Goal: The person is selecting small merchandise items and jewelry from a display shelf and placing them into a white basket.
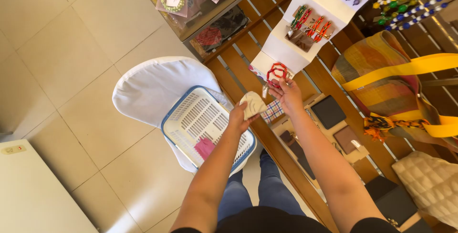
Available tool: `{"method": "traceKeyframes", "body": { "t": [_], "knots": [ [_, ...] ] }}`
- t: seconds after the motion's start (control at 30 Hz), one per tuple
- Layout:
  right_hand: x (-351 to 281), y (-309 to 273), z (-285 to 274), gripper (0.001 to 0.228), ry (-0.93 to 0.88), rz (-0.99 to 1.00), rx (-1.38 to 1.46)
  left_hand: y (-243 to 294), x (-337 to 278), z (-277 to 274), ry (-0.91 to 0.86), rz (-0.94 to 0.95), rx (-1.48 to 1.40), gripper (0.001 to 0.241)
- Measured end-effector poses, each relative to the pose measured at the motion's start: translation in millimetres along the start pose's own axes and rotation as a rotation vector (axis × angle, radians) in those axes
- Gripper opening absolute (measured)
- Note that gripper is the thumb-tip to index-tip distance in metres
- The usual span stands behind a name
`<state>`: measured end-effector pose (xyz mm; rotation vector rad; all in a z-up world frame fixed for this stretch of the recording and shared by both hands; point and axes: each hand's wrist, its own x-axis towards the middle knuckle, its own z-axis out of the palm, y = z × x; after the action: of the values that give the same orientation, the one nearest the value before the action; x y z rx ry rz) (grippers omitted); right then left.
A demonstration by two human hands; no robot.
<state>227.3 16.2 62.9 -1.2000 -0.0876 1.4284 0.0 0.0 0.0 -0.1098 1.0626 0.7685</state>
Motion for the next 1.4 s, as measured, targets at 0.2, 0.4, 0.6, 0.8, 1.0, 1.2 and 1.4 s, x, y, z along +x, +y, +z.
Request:
{"method": "traceKeyframes", "body": {
  "t": [0.2,0.4,0.6,0.8,1.0,1.2,1.4],
  "knots": [
    [48,24,19,0.033,0.069,-0.043,0.003,-3,-23,-32,0.069,0.008,0.03,0.048],
    [72,36,50,0.033,0.076,-0.02,0.122,7,-33,-48,0.113,0.019,0.019,0.047],
    [116,49,55,0.026,0.119,0.017,0.154,6,-28,-47,0.097,0.031,0.006,0.047],
    [169,68,1,0.029,0.237,-0.002,0.072,-3,-30,-31,0.076,0.023,0.004,0.044],
    [148,52,-7,0.029,0.275,-0.008,-0.029,21,-12,20,0.12,0.227,0.361,0.048],
    [125,39,-5,0.025,0.195,-0.008,-0.025,72,2,97,0.124,0.566,1.373,0.055],
    [96,13,4,0.027,0.075,0.003,-0.011,106,16,157,-0.052,0.497,1.984,0.048]
  ]
}}
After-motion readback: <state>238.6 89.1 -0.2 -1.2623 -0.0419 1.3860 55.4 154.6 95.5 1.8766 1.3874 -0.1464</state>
